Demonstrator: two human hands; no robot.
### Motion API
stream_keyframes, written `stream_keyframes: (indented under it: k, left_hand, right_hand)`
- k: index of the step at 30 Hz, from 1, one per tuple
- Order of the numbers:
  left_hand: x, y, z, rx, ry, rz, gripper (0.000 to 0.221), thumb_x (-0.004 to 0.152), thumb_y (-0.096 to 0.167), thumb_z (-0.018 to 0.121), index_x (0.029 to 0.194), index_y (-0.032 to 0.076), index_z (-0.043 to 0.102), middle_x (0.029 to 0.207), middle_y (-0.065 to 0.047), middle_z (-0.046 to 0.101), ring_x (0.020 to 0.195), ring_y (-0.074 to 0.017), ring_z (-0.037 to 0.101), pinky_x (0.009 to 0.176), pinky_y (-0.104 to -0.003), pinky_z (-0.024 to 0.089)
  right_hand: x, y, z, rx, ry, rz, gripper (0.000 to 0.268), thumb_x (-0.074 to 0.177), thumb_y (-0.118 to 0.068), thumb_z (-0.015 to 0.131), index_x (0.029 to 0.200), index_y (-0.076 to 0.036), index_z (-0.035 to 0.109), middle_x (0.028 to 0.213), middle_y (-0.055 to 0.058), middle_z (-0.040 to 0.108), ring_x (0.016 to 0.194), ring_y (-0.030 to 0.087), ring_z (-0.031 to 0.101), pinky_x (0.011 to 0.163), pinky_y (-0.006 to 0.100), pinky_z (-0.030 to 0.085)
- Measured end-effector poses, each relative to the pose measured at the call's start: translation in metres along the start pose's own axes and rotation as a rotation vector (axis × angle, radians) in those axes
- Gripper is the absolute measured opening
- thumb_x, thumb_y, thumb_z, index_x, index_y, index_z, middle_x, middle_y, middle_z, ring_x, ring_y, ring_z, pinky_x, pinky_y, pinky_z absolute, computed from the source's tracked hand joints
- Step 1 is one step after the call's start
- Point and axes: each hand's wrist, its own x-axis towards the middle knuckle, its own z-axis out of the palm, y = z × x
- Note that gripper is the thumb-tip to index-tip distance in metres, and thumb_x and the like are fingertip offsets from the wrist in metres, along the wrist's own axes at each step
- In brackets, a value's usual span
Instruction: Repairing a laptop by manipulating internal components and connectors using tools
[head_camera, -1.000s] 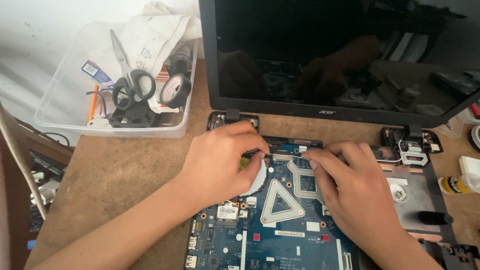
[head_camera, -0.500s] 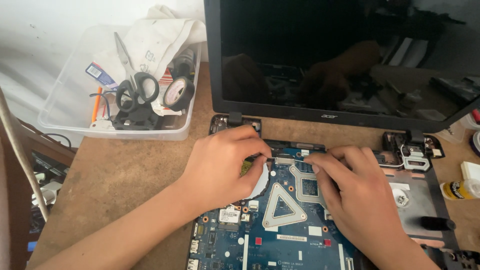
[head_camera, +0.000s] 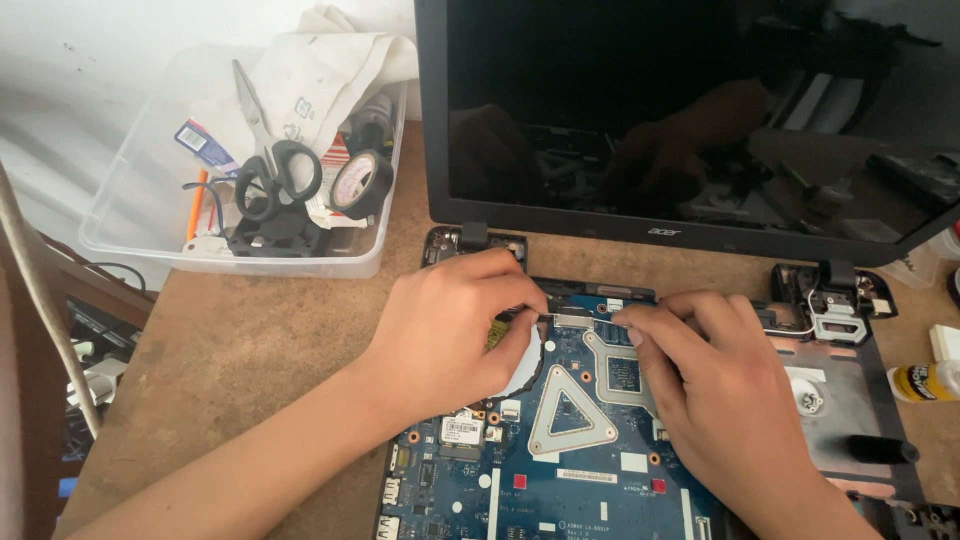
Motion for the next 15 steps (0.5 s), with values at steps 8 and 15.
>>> stream_keyframes:
  k: [8,15]
  left_hand:
    - [0.0008,-0.0003,-0.0003,-0.012,0.008,0.008,0.014,0.085,0.017,0.063,0.085,0.02,0.078,0.083,0.007,0.066,0.066,-0.0196,0.066,0.045,-0.041,0.052]
    - [0.0012,-0.0001,-0.0006,-0.022,-0.005,-0.004,0.014,0.085,0.018,0.063,0.085,0.019,0.077,0.083,0.007,0.066,0.066,-0.0209,0.066,0.046,-0.042,0.052]
  right_hand:
    - [0.0003,0.001,0.0001,0.016,0.01,-0.015,0.021,0.097,-0.012,0.066,0.115,-0.02,0.075,0.099,0.006,0.062,0.088,0.027,0.056,0.076,0.04,0.049]
    - [0.0009,0.0003,-0.0014,0.011,-0.006,-0.014,0.021,0.097,-0.012,0.065,0.115,-0.019,0.075,0.099,0.007,0.061,0.088,0.027,0.056,0.078,0.04,0.049]
